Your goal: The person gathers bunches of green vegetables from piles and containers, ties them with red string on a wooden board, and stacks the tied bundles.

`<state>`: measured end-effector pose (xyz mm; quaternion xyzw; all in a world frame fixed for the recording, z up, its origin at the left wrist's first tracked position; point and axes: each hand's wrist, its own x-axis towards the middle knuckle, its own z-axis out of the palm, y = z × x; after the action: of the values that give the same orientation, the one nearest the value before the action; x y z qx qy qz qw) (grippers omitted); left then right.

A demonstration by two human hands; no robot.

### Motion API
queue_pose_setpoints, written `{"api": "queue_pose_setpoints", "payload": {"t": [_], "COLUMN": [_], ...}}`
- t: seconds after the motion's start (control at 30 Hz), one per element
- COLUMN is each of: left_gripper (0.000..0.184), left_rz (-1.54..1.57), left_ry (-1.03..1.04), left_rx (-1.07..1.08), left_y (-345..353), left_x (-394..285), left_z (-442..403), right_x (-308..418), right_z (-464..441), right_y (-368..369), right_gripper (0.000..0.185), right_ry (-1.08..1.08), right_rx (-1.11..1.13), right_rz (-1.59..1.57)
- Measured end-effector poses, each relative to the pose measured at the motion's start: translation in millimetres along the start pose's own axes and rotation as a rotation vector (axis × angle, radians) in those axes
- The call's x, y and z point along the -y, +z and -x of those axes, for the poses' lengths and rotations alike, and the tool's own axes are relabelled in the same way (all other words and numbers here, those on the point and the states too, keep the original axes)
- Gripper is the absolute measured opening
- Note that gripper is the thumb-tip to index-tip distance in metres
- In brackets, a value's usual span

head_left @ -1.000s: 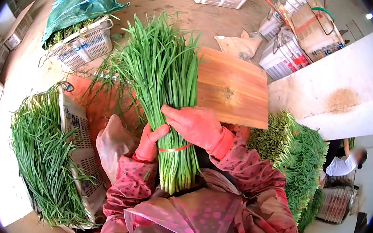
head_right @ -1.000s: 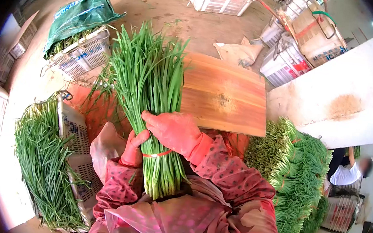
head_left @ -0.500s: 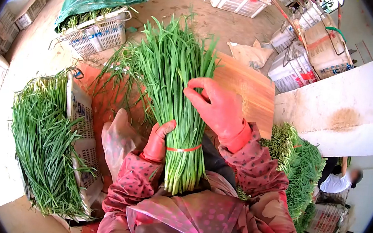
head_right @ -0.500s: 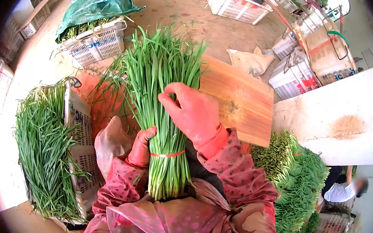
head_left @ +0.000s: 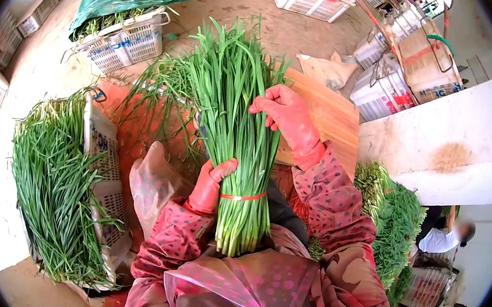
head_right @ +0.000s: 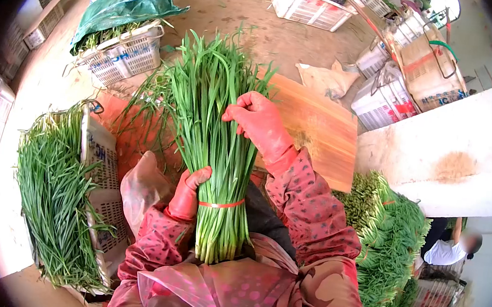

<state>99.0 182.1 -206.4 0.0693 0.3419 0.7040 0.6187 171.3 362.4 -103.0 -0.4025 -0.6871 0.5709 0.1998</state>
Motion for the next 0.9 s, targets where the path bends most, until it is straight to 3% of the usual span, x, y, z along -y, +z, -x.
{"api": "queue_pose_setpoints", "payload": {"t": [0.07,0.2,0.27,0.37,0.5,0.57,0.6,0.8,0.87,0.9], "left_gripper": [0.041,0.042,0.042,0.042,0.043,0.044,0.045,0.045,0.045,0.045], "left_rz": [-0.015,-0.020,-0.023,-0.050,-0.082,-0.058,-0.035,-0.048,-0.050,-0.052], "left_ry": [-0.004,-0.006,-0.009,0.018,0.040,0.020,0.002,-0.001,0.001,0.004], "left_rx": [0.007,0.010,0.008,-0.020,-0.036,-0.004,0.028,0.040,0.043,0.046], "left_y": [0,7,10,17,21,18,18,20,20,20], "left_x": [1,-1,-2,1,3,2,2,3,4,4], "left_z": [0,2,3,4,5,5,4,5,5,5], "right_x": [7,2,-5,-1,-9,-3,-3,-13,-25,-26], "right_z": [5,5,8,12,8,12,13,15,7,6], "right_y": [-5,-6,-5,-9,-16,-18,-19,-20,-14,-16], "right_gripper": [0.019,0.022,0.027,0.031,0.024,0.027,0.027,0.038,0.034,0.034], "right_ry": [0.119,0.058,-0.206,-0.187,-0.194,0.078,0.074,-0.099,-0.357,-0.358], "right_rx": [0.058,0.053,-0.031,-0.010,0.062,0.137,0.137,0.158,0.043,0.043], "right_rz": [-0.054,0.017,0.379,0.600,0.534,0.193,0.193,0.141,0.190,0.190]}}
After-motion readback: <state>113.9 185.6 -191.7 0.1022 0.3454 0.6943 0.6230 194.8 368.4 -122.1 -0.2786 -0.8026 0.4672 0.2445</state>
